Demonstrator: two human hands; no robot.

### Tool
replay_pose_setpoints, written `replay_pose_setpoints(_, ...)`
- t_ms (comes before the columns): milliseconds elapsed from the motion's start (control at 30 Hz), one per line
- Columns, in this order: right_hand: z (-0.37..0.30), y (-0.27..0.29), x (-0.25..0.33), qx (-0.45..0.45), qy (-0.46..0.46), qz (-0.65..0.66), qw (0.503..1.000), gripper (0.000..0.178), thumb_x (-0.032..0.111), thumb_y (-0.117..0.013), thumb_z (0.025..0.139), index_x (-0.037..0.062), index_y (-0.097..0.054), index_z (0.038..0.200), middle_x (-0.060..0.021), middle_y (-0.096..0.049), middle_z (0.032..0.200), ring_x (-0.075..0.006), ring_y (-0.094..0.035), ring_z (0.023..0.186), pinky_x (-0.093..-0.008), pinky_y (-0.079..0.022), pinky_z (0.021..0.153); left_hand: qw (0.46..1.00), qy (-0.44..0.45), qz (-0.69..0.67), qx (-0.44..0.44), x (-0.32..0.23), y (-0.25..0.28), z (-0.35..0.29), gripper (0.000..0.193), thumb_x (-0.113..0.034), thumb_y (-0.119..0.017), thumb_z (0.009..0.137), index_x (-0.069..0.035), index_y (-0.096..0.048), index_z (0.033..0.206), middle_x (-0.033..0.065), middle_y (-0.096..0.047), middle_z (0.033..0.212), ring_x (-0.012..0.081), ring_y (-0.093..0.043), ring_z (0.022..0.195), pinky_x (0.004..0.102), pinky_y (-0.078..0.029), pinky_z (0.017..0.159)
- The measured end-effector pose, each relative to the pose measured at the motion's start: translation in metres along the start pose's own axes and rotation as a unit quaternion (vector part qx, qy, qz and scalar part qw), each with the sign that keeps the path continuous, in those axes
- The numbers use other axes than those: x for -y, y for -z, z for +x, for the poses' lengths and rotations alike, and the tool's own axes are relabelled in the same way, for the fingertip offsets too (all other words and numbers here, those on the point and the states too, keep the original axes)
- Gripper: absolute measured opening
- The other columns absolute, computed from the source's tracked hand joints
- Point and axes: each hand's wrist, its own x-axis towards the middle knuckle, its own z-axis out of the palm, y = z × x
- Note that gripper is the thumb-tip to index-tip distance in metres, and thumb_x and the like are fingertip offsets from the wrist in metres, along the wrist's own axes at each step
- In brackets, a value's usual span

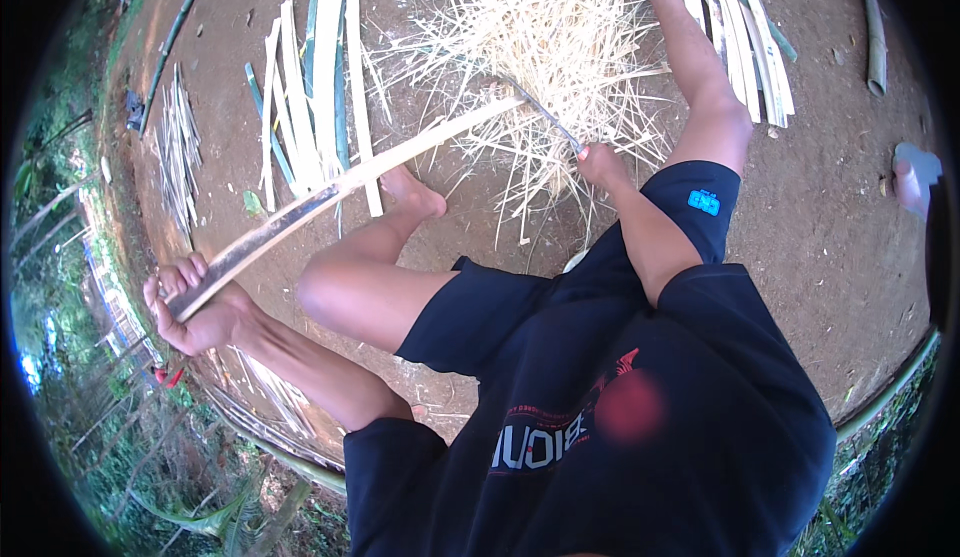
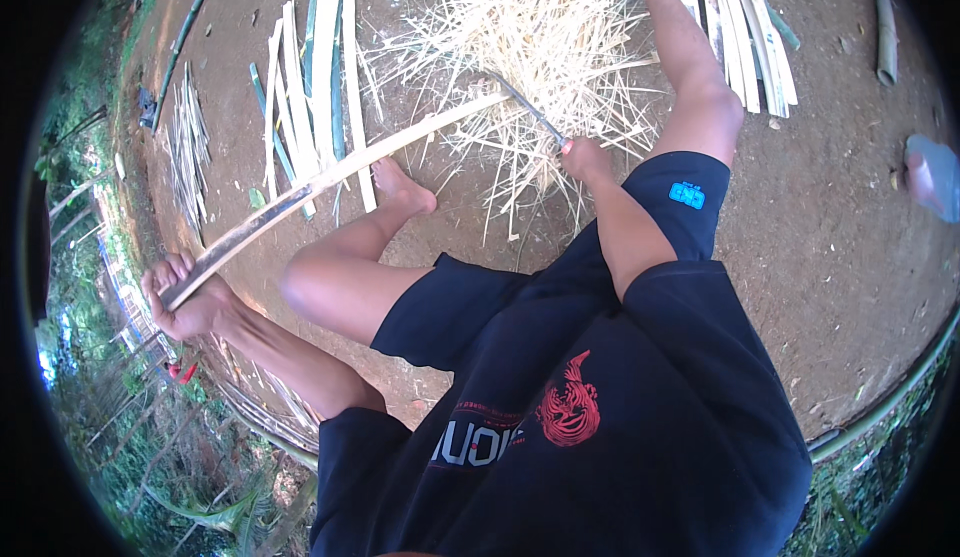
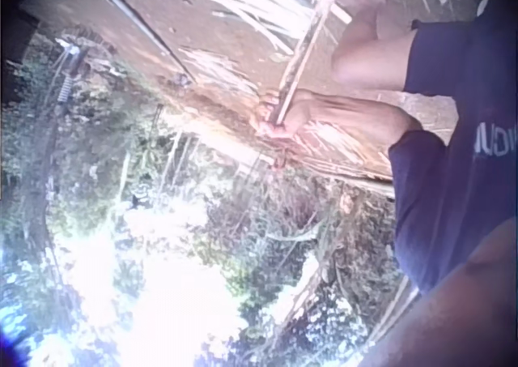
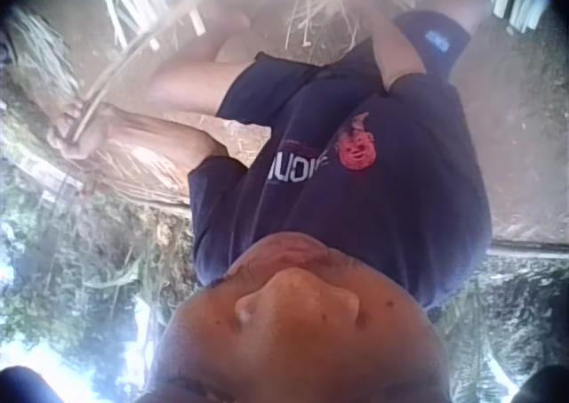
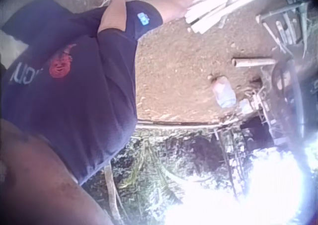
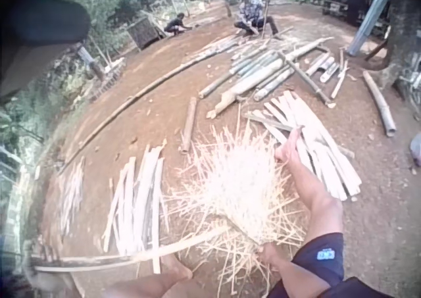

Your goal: The person sits on the ground and uses a machete to split long bamboo poles into thin strips. They hold the bamboo with their left hand and strike it with the machete in their right hand, creating a pile of bamboo strips and shavings.

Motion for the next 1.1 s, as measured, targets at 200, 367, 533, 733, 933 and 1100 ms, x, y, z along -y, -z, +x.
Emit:
replay_pose_setpoints(200,-0.047,0.040,0.063,0.097,0.041,0.088,0.990,0.027,0.015,-0.059,0.079,-0.0033,-0.066,0.098,-0.0221,-0.069,0.084,-0.0329,-0.067,0.073,-0.0424,-0.050,0.071,0.993,0.039,-0.094,0.067,0.005,0.049,0.007,0.026,-0.024,-0.050,0.088,-0.001,-0.062,0.091,0.0024,-0.042,0.065,0.0139,-0.038,0.052,0.0301,-0.035,0.053)
replay_pose_setpoints(367,-0.136,0.042,0.135,0.108,0.169,0.141,0.969,0.027,0.012,-0.060,0.083,-0.0014,-0.061,0.106,-0.0168,-0.064,0.072,-0.0249,-0.062,0.059,-0.0416,-0.050,0.060,0.992,0.037,-0.071,0.102,-0.003,0.005,-0.015,0.049,-0.054,-0.048,0.096,-0.012,-0.043,0.072,-0.0020,-0.031,0.061,0.0103,-0.030,0.050,0.0258,-0.027,0.051)
replay_pose_setpoints(533,-0.205,0.042,0.189,0.047,0.403,0.097,0.909,0.015,0.015,-0.064,0.078,0.0054,-0.059,0.089,-0.0209,-0.062,0.063,-0.0401,-0.064,0.059,-0.0472,-0.051,0.057,0.986,0.025,-0.087,0.138,-0.016,-0.009,-0.037,0.050,-0.055,-0.046,0.097,-0.013,-0.038,0.071,-0.0024,-0.028,0.061,0.0098,-0.026,0.050,0.0255,-0.026,0.050)
replay_pose_setpoints(733,-0.179,0.042,0.166,0.057,0.302,0.102,0.946,0.016,0.016,-0.064,0.077,0.0047,-0.059,0.088,-0.0224,-0.063,0.066,-0.0412,-0.065,0.064,-0.0485,-0.051,0.060,0.993,0.008,-0.063,0.094,-0.023,-0.016,-0.054,0.047,-0.052,-0.044,0.099,-0.014,-0.037,0.072,-0.0026,-0.028,0.060,0.0094,-0.026,0.049,0.0253,-0.026,0.050)
replay_pose_setpoints(933,-0.190,0.047,0.164,0.063,0.347,0.064,0.933,0.018,0.013,-0.063,0.078,0.0038,-0.062,0.093,-0.0219,-0.064,0.068,-0.0389,-0.066,0.066,-0.0474,-0.052,0.063,0.992,-0.003,-0.056,0.110,-0.024,-0.017,-0.058,0.045,-0.049,-0.043,0.100,-0.015,-0.036,0.072,-0.0029,-0.028,0.059,0.0093,-0.026,0.048,0.0253,-0.026,0.051)
replay_pose_setpoints(1100,-0.125,0.030,0.133,0.078,0.192,0.053,0.977,0.018,0.014,-0.062,0.080,0.0025,-0.063,0.094,-0.0221,-0.067,0.075,-0.0347,-0.068,0.070,-0.0468,-0.054,0.068,0.992,0.010,-0.067,0.108,-0.024,-0.013,-0.056,0.043,-0.045,-0.043,0.100,-0.014,-0.036,0.070,-0.0028,-0.027,0.058,0.0100,-0.025,0.049,0.0265,-0.025,0.050)
